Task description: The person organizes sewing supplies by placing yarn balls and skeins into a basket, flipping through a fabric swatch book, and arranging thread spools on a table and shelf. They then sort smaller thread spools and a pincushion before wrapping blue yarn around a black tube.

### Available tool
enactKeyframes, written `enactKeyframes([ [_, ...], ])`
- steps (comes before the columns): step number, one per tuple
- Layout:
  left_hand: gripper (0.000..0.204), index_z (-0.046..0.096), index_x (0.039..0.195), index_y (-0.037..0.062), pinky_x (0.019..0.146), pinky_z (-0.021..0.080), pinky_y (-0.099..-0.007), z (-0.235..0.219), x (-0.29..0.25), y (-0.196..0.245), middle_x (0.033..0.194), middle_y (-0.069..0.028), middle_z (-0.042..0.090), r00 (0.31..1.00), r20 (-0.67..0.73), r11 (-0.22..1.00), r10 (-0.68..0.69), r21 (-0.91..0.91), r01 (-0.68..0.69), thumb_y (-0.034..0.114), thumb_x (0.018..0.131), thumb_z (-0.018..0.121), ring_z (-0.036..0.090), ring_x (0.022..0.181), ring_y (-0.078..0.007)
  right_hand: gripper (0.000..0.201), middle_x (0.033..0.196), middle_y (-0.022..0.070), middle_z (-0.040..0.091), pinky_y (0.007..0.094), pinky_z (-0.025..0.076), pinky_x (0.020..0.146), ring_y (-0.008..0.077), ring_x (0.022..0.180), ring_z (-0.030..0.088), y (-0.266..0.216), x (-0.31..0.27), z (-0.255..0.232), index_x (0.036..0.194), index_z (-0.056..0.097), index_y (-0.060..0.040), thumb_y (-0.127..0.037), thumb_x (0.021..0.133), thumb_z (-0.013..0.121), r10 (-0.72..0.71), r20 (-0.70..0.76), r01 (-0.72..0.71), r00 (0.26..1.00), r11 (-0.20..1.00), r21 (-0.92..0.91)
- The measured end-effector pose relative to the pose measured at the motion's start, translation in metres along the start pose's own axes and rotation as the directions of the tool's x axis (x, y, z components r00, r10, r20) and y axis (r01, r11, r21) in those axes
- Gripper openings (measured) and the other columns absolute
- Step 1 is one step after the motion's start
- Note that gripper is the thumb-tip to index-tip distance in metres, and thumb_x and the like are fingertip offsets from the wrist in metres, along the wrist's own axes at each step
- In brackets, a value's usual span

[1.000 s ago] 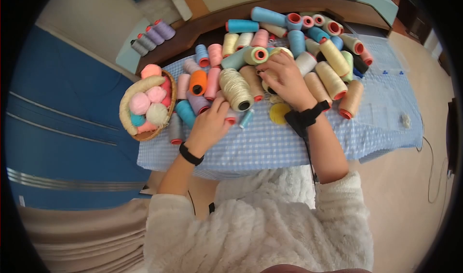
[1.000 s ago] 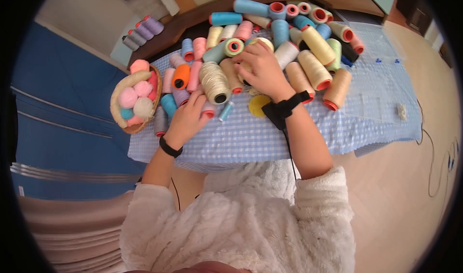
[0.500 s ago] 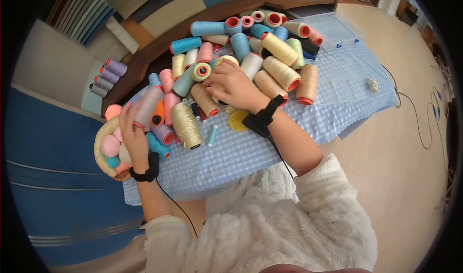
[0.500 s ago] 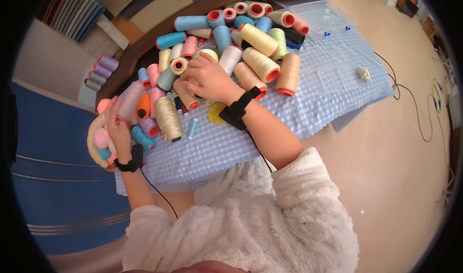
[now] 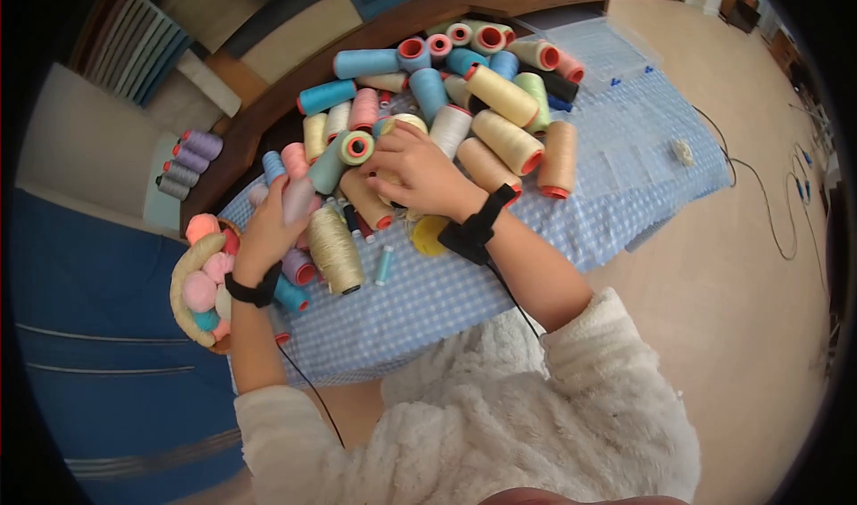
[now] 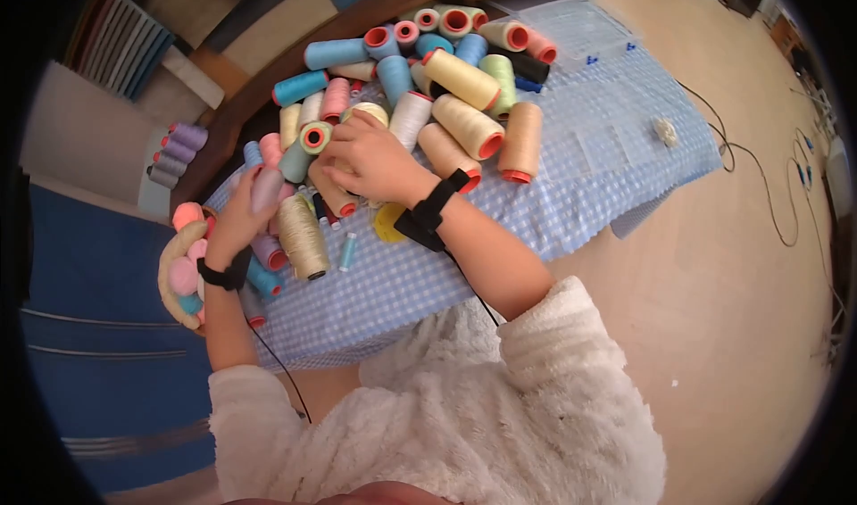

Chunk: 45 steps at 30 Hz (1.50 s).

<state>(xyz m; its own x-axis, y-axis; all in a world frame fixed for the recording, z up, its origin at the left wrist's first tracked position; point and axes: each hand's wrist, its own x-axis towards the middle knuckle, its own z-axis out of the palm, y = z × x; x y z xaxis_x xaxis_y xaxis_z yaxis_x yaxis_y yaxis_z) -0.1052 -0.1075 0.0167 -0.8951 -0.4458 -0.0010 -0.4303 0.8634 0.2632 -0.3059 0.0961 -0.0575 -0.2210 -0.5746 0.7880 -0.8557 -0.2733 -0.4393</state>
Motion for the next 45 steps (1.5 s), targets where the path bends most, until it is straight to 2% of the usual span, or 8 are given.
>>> enactKeyframes([
  [6, 0.061, 0.045, 0.141, 0.0027, 0.098, 0.048, -0.0321, -0.041, 0.065, -0.078, 0.128, -0.0102, 0.058, 0.944, -0.299, 0.702, -0.138, -0.702, -0.120, 0.010, 0.087, 0.073, 0.059, 0.117, -0.0190, 0.020, 0.095, 0.0118, 0.062, 0.0448, 0.044, 0.098, 0.0325, 0.100, 0.057, 0.001, 0.002, 0.000, 0.094, 0.071, -0.0066, -0.023, 0.083, 0.067, 0.001, 0.025, -0.002, 1.000, 1.000, 0.019],
  [15, 0.066, 0.056, 0.119, 0.0001, 0.094, 0.049, -0.0374, -0.025, 0.181, -0.203, 0.117, -0.0166, 0.063, 0.672, -0.663, 0.814, -0.331, -0.560, -0.151, 0.016, 0.066, 0.092, 0.062, 0.109, -0.0288, 0.020, 0.099, 0.0117, 0.063, 0.0497, 0.033, 0.116, 0.0327, 0.105, 0.059, -0.011, 0.008, -0.007, 0.102, 0.070, -0.0064, -0.016, 0.084, 0.067, 0.088, 0.123, -0.089, 0.989, 0.996, 0.000],
  [19, 0.070, 0.055, 0.121, -0.0039, 0.099, 0.049, -0.0442, -0.026, 0.205, -0.214, 0.124, -0.0285, 0.060, 0.632, -0.708, 0.942, -0.316, -0.311, 0.123, 0.024, 0.067, 0.090, 0.060, 0.114, -0.0421, 0.022, 0.099, 0.0118, 0.062, 0.0502, 0.032, 0.116, 0.0326, 0.105, 0.059, -0.011, 0.009, -0.007, 0.103, 0.070, -0.0062, -0.014, 0.083, 0.067, 0.099, 0.135, -0.098, 0.986, 0.995, -0.015],
  [22, 0.056, 0.061, 0.112, -0.0064, 0.090, 0.054, -0.0372, -0.024, 0.214, -0.211, 0.109, -0.0175, 0.069, 0.476, -0.773, 0.890, -0.420, -0.247, 0.384, 0.016, 0.069, 0.089, 0.066, 0.103, -0.0256, 0.022, 0.099, 0.0122, 0.062, 0.0502, 0.032, 0.116, 0.0326, 0.106, 0.059, -0.012, 0.011, -0.008, 0.103, 0.070, -0.0059, -0.014, 0.083, 0.068, 0.111, 0.146, -0.111, 0.983, 0.994, -0.014],
  [28, 0.045, 0.066, 0.102, -0.0084, 0.065, 0.058, -0.0323, -0.020, 0.229, -0.247, 0.086, -0.0135, 0.073, 0.609, -0.551, 0.814, -0.571, -0.473, 0.337, 0.017, 0.072, 0.087, 0.072, 0.073, -0.0205, 0.023, 0.099, 0.0123, 0.062, 0.0505, 0.033, 0.115, 0.0328, 0.106, 0.058, -0.013, 0.012, -0.008, 0.103, 0.070, -0.0060, -0.013, 0.081, 0.068, 0.125, 0.167, -0.122, 0.978, 0.992, -0.028],
  [34, 0.036, 0.069, 0.099, -0.0057, 0.058, 0.055, -0.0290, -0.006, 0.256, -0.291, 0.078, -0.0097, 0.072, 0.578, -0.628, 0.851, -0.520, -0.437, 0.291, 0.016, 0.074, 0.084, 0.067, 0.059, -0.0169, 0.025, 0.100, 0.0117, 0.062, 0.0511, 0.033, 0.115, 0.0328, 0.106, 0.058, -0.013, 0.013, -0.008, 0.104, 0.070, -0.0068, -0.012, 0.080, 0.068, 0.129, 0.178, -0.124, 0.976, 0.991, -0.041],
  [37, 0.037, 0.070, 0.102, -0.0027, 0.066, 0.055, -0.0312, -0.011, 0.261, -0.281, 0.084, -0.0107, 0.073, 0.714, -0.545, 0.898, -0.440, -0.290, 0.332, 0.018, 0.074, 0.084, 0.069, 0.069, -0.0189, 0.025, 0.101, 0.0114, 0.062, 0.0515, 0.032, 0.116, 0.0329, 0.107, 0.058, -0.012, 0.012, -0.008, 0.105, 0.070, -0.0072, -0.012, 0.080, 0.068, 0.132, 0.183, -0.126, 0.974, 0.991, -0.045],
  [45, 0.049, 0.068, 0.115, 0.0013, 0.094, 0.053, -0.0391, -0.018, 0.249, -0.245, 0.112, -0.0178, 0.072, 0.743, -0.534, 0.914, -0.403, -0.278, 0.296, 0.020, 0.071, 0.080, 0.067, 0.109, -0.0323, 0.024, 0.100, 0.0114, 0.061, 0.0509, 0.033, 0.115, 0.0325, 0.107, 0.058, -0.011, 0.011, -0.007, 0.104, 0.070, -0.0077, -0.011, 0.080, 0.069, 0.121, 0.176, -0.113, 0.977, 0.992, -0.055],
])
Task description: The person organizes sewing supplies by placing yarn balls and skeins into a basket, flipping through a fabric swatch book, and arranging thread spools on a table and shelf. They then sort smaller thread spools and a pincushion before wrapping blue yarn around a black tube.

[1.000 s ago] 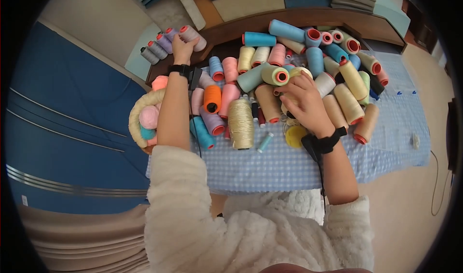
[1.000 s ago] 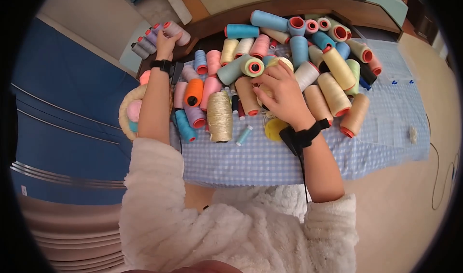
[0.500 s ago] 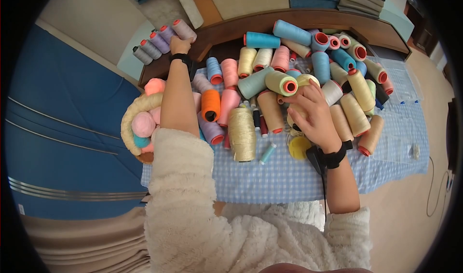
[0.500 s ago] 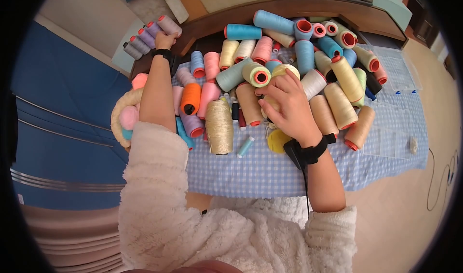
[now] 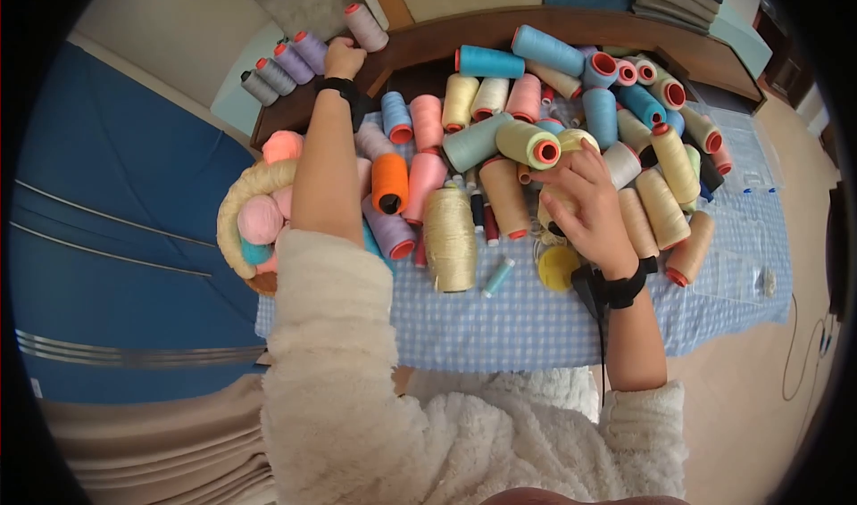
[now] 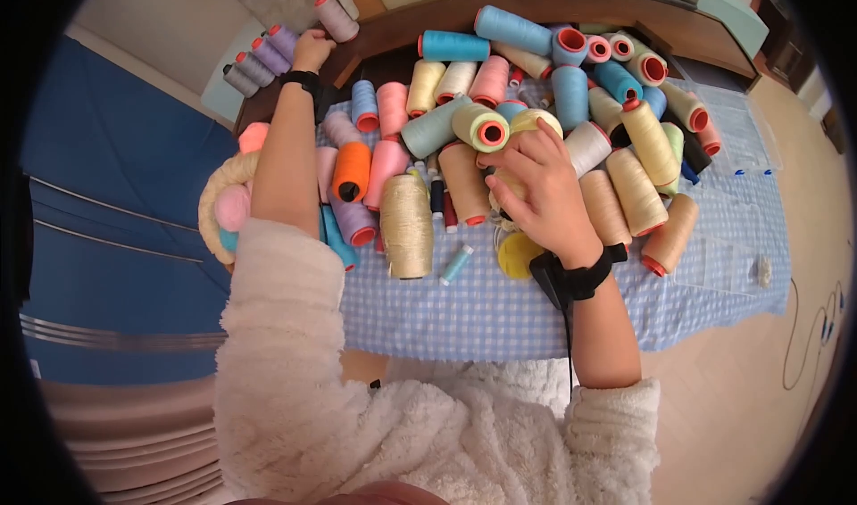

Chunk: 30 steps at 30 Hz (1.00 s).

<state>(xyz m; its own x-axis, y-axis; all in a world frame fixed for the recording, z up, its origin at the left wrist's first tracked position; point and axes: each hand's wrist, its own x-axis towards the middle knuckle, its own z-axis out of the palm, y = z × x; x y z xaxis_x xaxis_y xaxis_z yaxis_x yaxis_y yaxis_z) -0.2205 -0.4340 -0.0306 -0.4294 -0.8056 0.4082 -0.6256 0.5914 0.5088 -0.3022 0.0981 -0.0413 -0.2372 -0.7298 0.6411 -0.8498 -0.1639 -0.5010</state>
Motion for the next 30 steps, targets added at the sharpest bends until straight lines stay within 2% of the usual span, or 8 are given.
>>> enactKeyframes([
  [5, 0.026, 0.066, 0.107, -0.0016, 0.061, 0.055, -0.0273, -0.081, -0.066, 0.045, 0.080, -0.0090, 0.071, 0.915, 0.355, 0.923, 0.190, -0.383, -0.043, 0.013, 0.087, 0.072, 0.070, 0.068, -0.0143, 0.019, 0.098, 0.0113, 0.061, 0.0482, 0.037, 0.109, 0.0326, 0.102, 0.058, -0.002, 0.001, 0.000, 0.100, 0.070, -0.0065, -0.010, 0.081, 0.069, 0.003, -0.006, -0.003, 1.000, 1.000, 0.026],
  [9, 0.018, 0.067, 0.105, 0.0030, 0.061, 0.051, -0.0256, -0.141, -0.172, 0.073, 0.080, -0.0046, 0.069, 0.735, 0.630, 0.967, 0.251, -0.129, -0.221, 0.017, 0.093, 0.067, 0.066, 0.069, -0.0103, 0.017, 0.095, 0.0111, 0.061, 0.0467, 0.039, 0.107, 0.0325, 0.099, 0.057, -0.003, 0.001, 0.002, 0.099, 0.071, -0.0057, -0.010, 0.083, 0.069, -0.016, -0.026, 0.016, 1.000, 1.000, 0.012],
  [11, 0.020, 0.069, 0.103, 0.0030, 0.067, 0.050, -0.0263, -0.156, -0.230, 0.083, 0.080, -0.0031, 0.067, 0.753, 0.560, 0.933, 0.346, -0.119, -0.340, 0.017, 0.089, 0.071, 0.061, 0.072, -0.0102, 0.016, 0.094, 0.0113, 0.061, 0.0462, 0.039, 0.106, 0.0326, 0.098, 0.057, -0.003, 0.001, 0.002, 0.099, 0.071, -0.0055, -0.010, 0.084, 0.069, -0.027, -0.031, 0.027, 0.999, 1.000, -0.006],
  [13, 0.020, 0.068, 0.104, 0.0016, 0.077, 0.049, -0.0254, -0.156, -0.270, 0.075, 0.087, -0.0026, 0.067, 0.782, 0.548, 0.951, 0.297, -0.248, -0.186, 0.011, 0.087, 0.072, 0.060, 0.083, -0.0093, 0.015, 0.093, 0.0117, 0.061, 0.0457, 0.039, 0.105, 0.0328, 0.097, 0.057, -0.003, 0.001, 0.002, 0.099, 0.071, -0.0050, -0.011, 0.085, 0.068, -0.032, -0.039, 0.032, 0.999, 0.999, 0.008],
  [15, 0.024, 0.065, 0.102, 0.0005, 0.074, 0.051, -0.0325, -0.157, -0.305, 0.071, 0.086, -0.0094, 0.063, 0.856, 0.369, 0.915, 0.362, -0.316, -0.251, 0.012, 0.082, 0.073, 0.063, 0.082, -0.0203, 0.015, 0.093, 0.0118, 0.061, 0.0457, 0.040, 0.104, 0.0328, 0.097, 0.057, -0.003, 0.000, 0.002, 0.099, 0.071, -0.0046, -0.011, 0.086, 0.068, -0.042, -0.043, 0.043, 0.998, 0.999, 0.004],
  [20, 0.037, 0.063, 0.109, 0.0019, 0.086, 0.050, -0.0437, -0.150, -0.375, 0.070, 0.099, -0.0134, 0.063, 0.886, 0.295, 0.914, 0.358, 0.085, -0.398, 0.017, 0.078, 0.077, 0.062, 0.095, -0.0321, 0.015, 0.093, 0.0120, 0.062, 0.0451, 0.040, 0.103, 0.0330, 0.096, 0.057, -0.005, 0.001, 0.002, 0.098, 0.070, -0.0041, -0.012, 0.086, 0.067, -0.041, -0.052, 0.042, 0.998, 0.999, 0.011],
  [25, 0.026, 0.065, 0.110, 0.0001, 0.079, 0.052, -0.0434, -0.145, -0.383, 0.076, 0.097, -0.0142, 0.064, 0.912, 0.119, 0.846, 0.393, 0.341, -0.409, 0.007, 0.084, 0.066, 0.064, 0.090, -0.0332, 0.015, 0.093, 0.0123, 0.062, 0.0451, 0.041, 0.102, 0.0334, 0.096, 0.057, -0.005, 0.000, 0.002, 0.098, 0.070, -0.0041, -0.013, 0.086, 0.067, -0.054, -0.058, 0.055, 0.997, 0.998, 0.007],
  [30, 0.019, 0.067, 0.103, -0.0006, 0.076, 0.052, -0.0417, -0.206, -0.353, 0.083, 0.098, -0.0170, 0.066, 0.926, -0.098, 0.930, 0.366, 0.071, -0.360, 0.005, 0.088, 0.057, 0.065, 0.087, -0.0358, 0.015, 0.094, 0.0125, 0.063, 0.0452, 0.041, 0.101, 0.0337, 0.098, 0.057, -0.005, 0.000, 0.001, 0.098, 0.070, -0.0043, -0.012, 0.087, 0.067, -0.037, -0.052, 0.038, 0.998, 0.999, 0.016],
])
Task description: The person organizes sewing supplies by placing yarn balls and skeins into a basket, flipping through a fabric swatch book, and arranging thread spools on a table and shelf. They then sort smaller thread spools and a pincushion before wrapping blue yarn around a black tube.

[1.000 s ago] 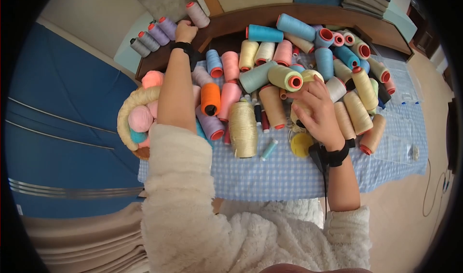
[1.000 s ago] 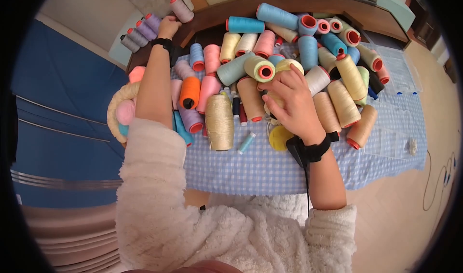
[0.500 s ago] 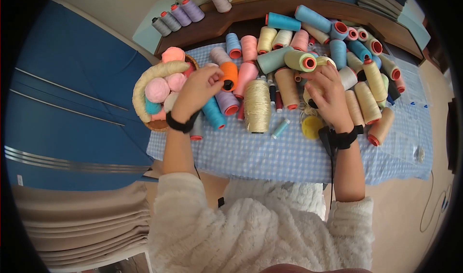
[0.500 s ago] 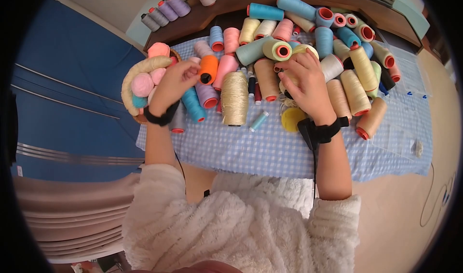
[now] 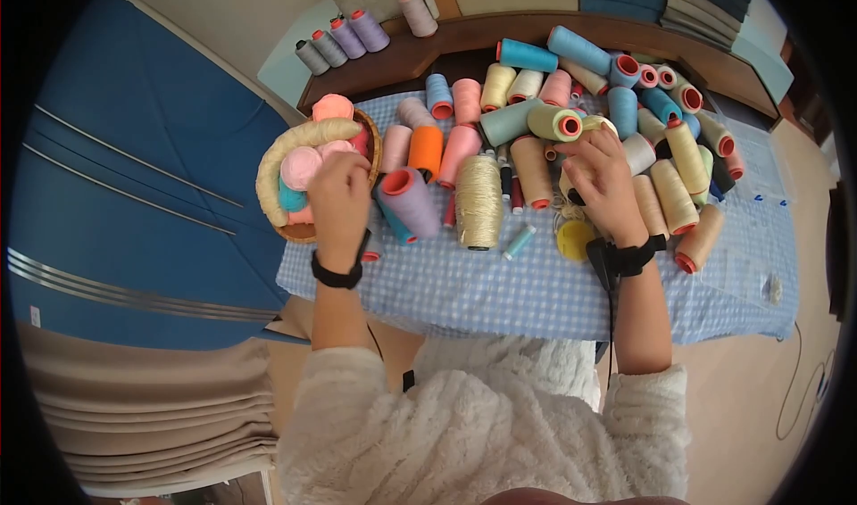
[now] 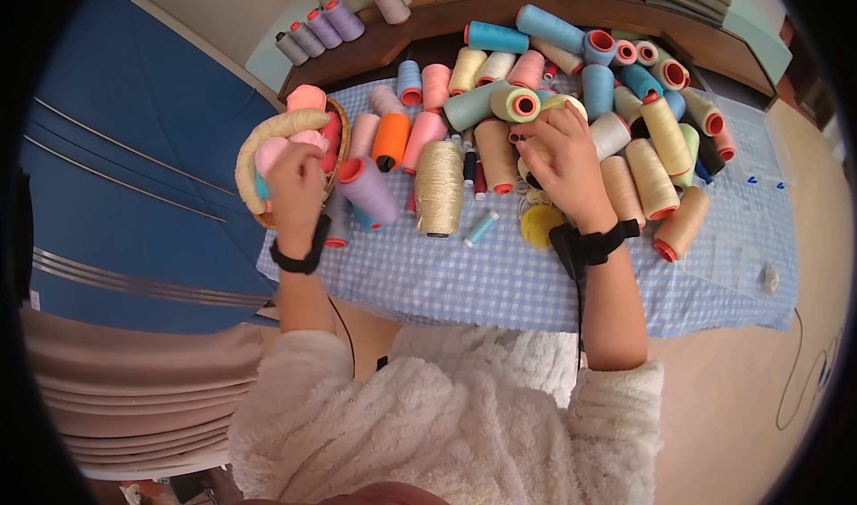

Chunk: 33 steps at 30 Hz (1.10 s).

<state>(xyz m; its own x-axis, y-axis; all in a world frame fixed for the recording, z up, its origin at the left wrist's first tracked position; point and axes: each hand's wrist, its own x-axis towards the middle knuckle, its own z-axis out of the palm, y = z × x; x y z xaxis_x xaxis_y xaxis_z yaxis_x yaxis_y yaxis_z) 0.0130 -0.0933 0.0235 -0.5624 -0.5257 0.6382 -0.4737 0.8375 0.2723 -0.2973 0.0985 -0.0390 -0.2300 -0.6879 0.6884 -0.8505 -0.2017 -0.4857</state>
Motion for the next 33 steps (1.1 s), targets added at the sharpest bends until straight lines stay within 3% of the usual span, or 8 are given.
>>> enactKeyframes([
  [7, 0.016, 0.066, 0.102, 0.0055, 0.074, 0.053, -0.0419, 0.060, -0.028, 0.033, 0.098, -0.0127, 0.066, 0.957, 0.278, 0.986, -0.077, -0.124, 0.116, 0.016, 0.091, 0.065, 0.066, 0.087, -0.0350, 0.015, 0.095, 0.0119, 0.063, 0.0468, 0.039, 0.105, 0.0335, 0.099, 0.057, -0.001, 0.000, 0.000, 0.100, 0.071, -0.0053, -0.012, 0.087, 0.067, 0.022, 0.009, -0.022, 1.000, 0.999, 0.042],
  [12, 0.019, 0.068, 0.104, 0.0078, 0.084, 0.052, -0.0419, 0.046, -0.065, 0.041, 0.101, -0.0101, 0.067, 0.998, 0.054, 0.966, -0.019, -0.257, 0.033, 0.010, 0.085, 0.065, 0.064, 0.096, -0.0348, 0.016, 0.096, 0.0110, 0.063, 0.0501, 0.033, 0.114, 0.0327, 0.102, 0.059, 0.003, -0.001, 0.002, 0.102, 0.070, -0.0065, -0.012, 0.087, 0.066, -0.008, 0.006, 0.008, 1.000, 1.000, 0.005],
  [16, 0.047, 0.069, 0.111, 0.0087, 0.104, 0.042, -0.0468, 0.012, -0.081, 0.029, 0.117, -0.0083, 0.066, 0.707, 0.579, 0.913, 0.406, -0.302, -0.276, -0.004, 0.066, 0.062, 0.057, 0.121, -0.0305, 0.016, 0.096, 0.0103, 0.064, 0.0505, 0.032, 0.115, 0.0324, 0.103, 0.060, 0.001, 0.000, 0.001, 0.103, 0.070, -0.0063, -0.011, 0.088, 0.065, 0.021, 0.032, -0.021, 0.999, 1.000, 0.004],
  [22, 0.051, 0.065, 0.119, 0.0101, 0.114, 0.037, -0.0456, 0.019, -0.073, 0.018, 0.117, -0.0085, 0.065, 0.612, 0.609, 0.855, 0.505, -0.256, -0.451, 0.000, 0.069, 0.068, 0.055, 0.125, -0.0302, 0.018, 0.096, 0.0100, 0.064, 0.0507, 0.031, 0.116, 0.0324, 0.102, 0.060, 0.001, 0.001, 0.001, 0.103, 0.071, -0.0058, -0.011, 0.087, 0.065, 0.022, 0.034, -0.023, 0.999, 1.000, 0.014],
  [25, 0.050, 0.063, 0.121, 0.0074, 0.110, 0.042, -0.0397, 0.006, -0.015, 0.012, 0.117, -0.0077, 0.066, 0.745, 0.634, 0.973, 0.205, -0.216, -0.084, 0.007, 0.073, 0.077, 0.059, 0.121, -0.0242, 0.018, 0.096, 0.0104, 0.063, 0.0507, 0.031, 0.117, 0.0327, 0.102, 0.060, 0.001, -0.001, 0.001, 0.103, 0.071, -0.0056, -0.011, 0.087, 0.065, 0.032, 0.037, -0.032, 0.999, 0.999, 0.009],
  [27, 0.051, 0.063, 0.116, 0.0025, 0.089, 0.053, -0.0324, 0.032, 0.020, -0.020, 0.109, -0.0091, 0.068, 0.947, 0.321, 0.934, 0.017, -0.344, 0.100, 0.023, 0.074, 0.084, 0.066, 0.102, -0.0209, 0.019, 0.096, 0.0107, 0.063, 0.0509, 0.031, 0.117, 0.0329, 0.102, 0.060, 0.000, 0.001, 0.000, 0.103, 0.071, -0.0056, -0.011, 0.086, 0.065, 0.033, 0.037, -0.033, 0.999, 0.999, 0.005],
  [31, 0.061, 0.062, 0.117, -0.0023, 0.083, 0.056, -0.0333, 0.082, 0.133, -0.083, 0.109, -0.0155, 0.072, 0.982, 0.015, 0.806, -0.187, -0.570, 0.162, 0.033, 0.074, 0.087, 0.070, 0.097, -0.0226, 0.018, 0.095, 0.0114, 0.062, 0.0512, 0.031, 0.116, 0.0334, 0.102, 0.060, -0.002, 0.001, 0.001, 0.103, 0.072, -0.0055, -0.011, 0.086, 0.066, 0.049, 0.031, -0.049, 0.998, 0.999, 0.007],
  [33, 0.073, 0.060, 0.118, -0.0074, 0.090, 0.054, -0.0379, 0.121, 0.181, -0.138, 0.110, -0.0216, 0.072, 0.966, 0.010, 0.893, -0.260, -0.378, 0.244, 0.040, 0.071, 0.088, 0.070, 0.103, -0.0308, 0.018, 0.095, 0.0116, 0.062, 0.0513, 0.031, 0.116, 0.0336, 0.101, 0.059, -0.002, 0.001, 0.001, 0.102, 0.072, -0.0055, -0.011, 0.086, 0.066, 0.058, 0.029, -0.058, 0.998, 0.998, 0.009],
])
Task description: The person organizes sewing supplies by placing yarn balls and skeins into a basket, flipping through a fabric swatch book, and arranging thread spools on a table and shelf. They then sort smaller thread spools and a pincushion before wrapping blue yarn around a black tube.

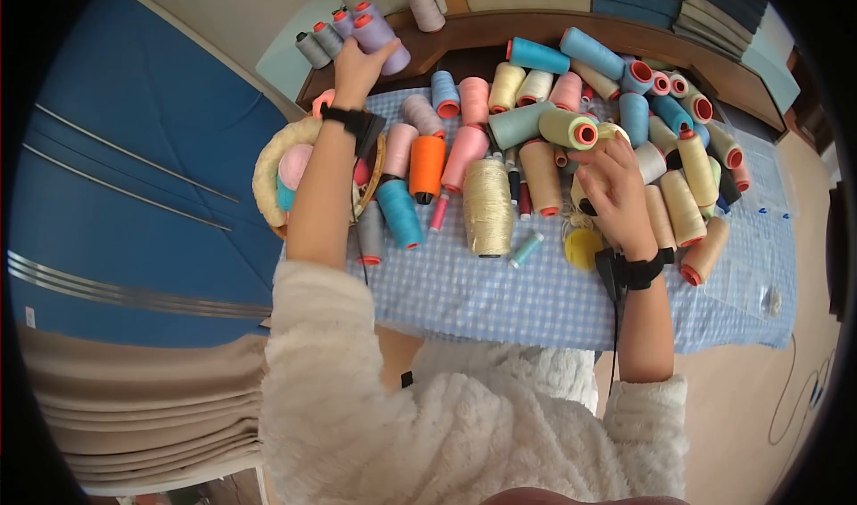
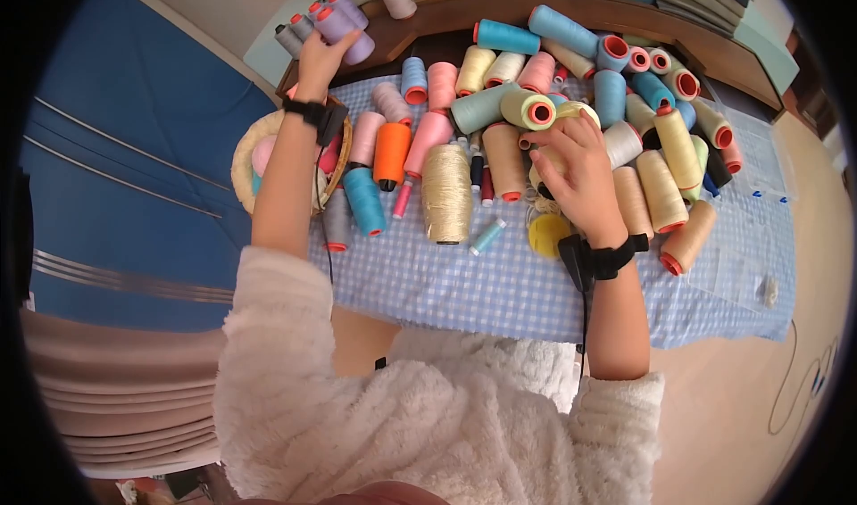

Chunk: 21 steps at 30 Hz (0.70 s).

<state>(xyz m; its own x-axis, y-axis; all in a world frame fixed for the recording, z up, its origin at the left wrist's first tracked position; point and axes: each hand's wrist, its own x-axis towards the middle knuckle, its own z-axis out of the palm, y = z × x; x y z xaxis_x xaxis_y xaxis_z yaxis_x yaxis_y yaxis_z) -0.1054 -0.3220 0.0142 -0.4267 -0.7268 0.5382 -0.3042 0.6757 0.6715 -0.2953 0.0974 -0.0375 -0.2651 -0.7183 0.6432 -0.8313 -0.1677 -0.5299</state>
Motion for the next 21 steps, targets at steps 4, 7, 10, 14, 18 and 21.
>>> enactKeyframes([
  [4, 0.078, 0.058, 0.116, -0.0099, 0.097, 0.051, -0.0445, 0.043, 0.042, -0.028, 0.115, -0.0270, 0.068, 0.983, -0.134, 0.948, -0.123, 0.276, 0.156, 0.044, 0.069, 0.089, 0.066, 0.108, -0.0410, 0.018, 0.093, 0.0114, 0.061, 0.0512, 0.032, 0.116, 0.0330, 0.099, 0.058, 0.001, 0.000, -0.002, 0.101, 0.072, -0.0053, -0.011, 0.085, 0.067, 0.016, 0.015, -0.016, 1.000, 1.000, 0.013],
  [7, 0.080, 0.054, 0.119, -0.0081, 0.101, 0.047, -0.0477, 0.069, 0.055, -0.044, 0.124, -0.0297, 0.060, 0.977, -0.174, 0.916, -0.122, 0.359, 0.179, 0.040, 0.067, 0.091, 0.058, 0.119, -0.0436, 0.018, 0.092, 0.0110, 0.060, 0.0510, 0.031, 0.116, 0.0318, 0.099, 0.058, 0.002, 0.001, -0.002, 0.100, 0.072, -0.0049, -0.010, 0.083, 0.068, 0.016, 0.016, -0.017, 1.000, 1.000, 0.021],
  [10, 0.073, 0.056, 0.113, -0.0115, 0.095, 0.051, -0.0433, 0.085, 0.080, -0.085, 0.114, -0.0293, 0.066, 0.969, -0.166, 0.901, -0.184, 0.366, 0.234, 0.034, 0.067, 0.090, 0.065, 0.112, -0.0376, 0.018, 0.093, 0.0109, 0.060, 0.0508, 0.031, 0.116, 0.0318, 0.099, 0.058, 0.001, 0.001, -0.002, 0.100, 0.072, -0.0051, -0.010, 0.083, 0.068, 0.027, 0.023, -0.027, 0.999, 0.999, 0.019],
  [14, 0.055, 0.059, 0.116, -0.0085, 0.095, 0.051, -0.0411, 0.096, 0.082, -0.086, 0.112, -0.0259, 0.067, 0.938, -0.338, 0.847, -0.072, 0.476, 0.236, 0.014, 0.071, 0.082, 0.066, 0.110, -0.0328, 0.018, 0.093, 0.0108, 0.060, 0.0508, 0.032, 0.116, 0.0319, 0.099, 0.058, 0.002, 0.001, -0.003, 0.100, 0.072, -0.0055, -0.009, 0.083, 0.069, 0.019, 0.021, -0.019, 1.000, 1.000, 0.007],
  [18, 0.053, 0.061, 0.120, -0.0041, 0.095, 0.051, -0.0374, 0.085, 0.058, -0.066, 0.114, -0.0194, 0.068, 0.972, -0.206, 0.941, -0.110, 0.292, 0.168, 0.011, 0.072, 0.077, 0.065, 0.108, -0.0308, 0.018, 0.094, 0.0106, 0.061, 0.0513, 0.032, 0.116, 0.0319, 0.099, 0.058, 0.003, 0.001, -0.001, 0.101, 0.072, -0.0060, -0.010, 0.084, 0.068, 0.003, 0.008, -0.003, 1.000, 1.000, 0.010],
  [21, 0.045, 0.064, 0.117, -0.0029, 0.093, 0.051, -0.0341, 0.045, 0.022, -0.023, 0.113, -0.0167, 0.068, 0.974, 0.176, 0.989, -0.144, 0.049, 0.137, 0.013, 0.077, 0.078, 0.065, 0.106, -0.0261, 0.017, 0.094, 0.0104, 0.061, 0.0517, 0.032, 0.116, 0.0317, 0.099, 0.058, 0.003, 0.000, -0.001, 0.101, 0.072, -0.0061, -0.010, 0.084, 0.068, -0.007, 0.002, 0.007, 1.000, 1.000, 0.011],
])
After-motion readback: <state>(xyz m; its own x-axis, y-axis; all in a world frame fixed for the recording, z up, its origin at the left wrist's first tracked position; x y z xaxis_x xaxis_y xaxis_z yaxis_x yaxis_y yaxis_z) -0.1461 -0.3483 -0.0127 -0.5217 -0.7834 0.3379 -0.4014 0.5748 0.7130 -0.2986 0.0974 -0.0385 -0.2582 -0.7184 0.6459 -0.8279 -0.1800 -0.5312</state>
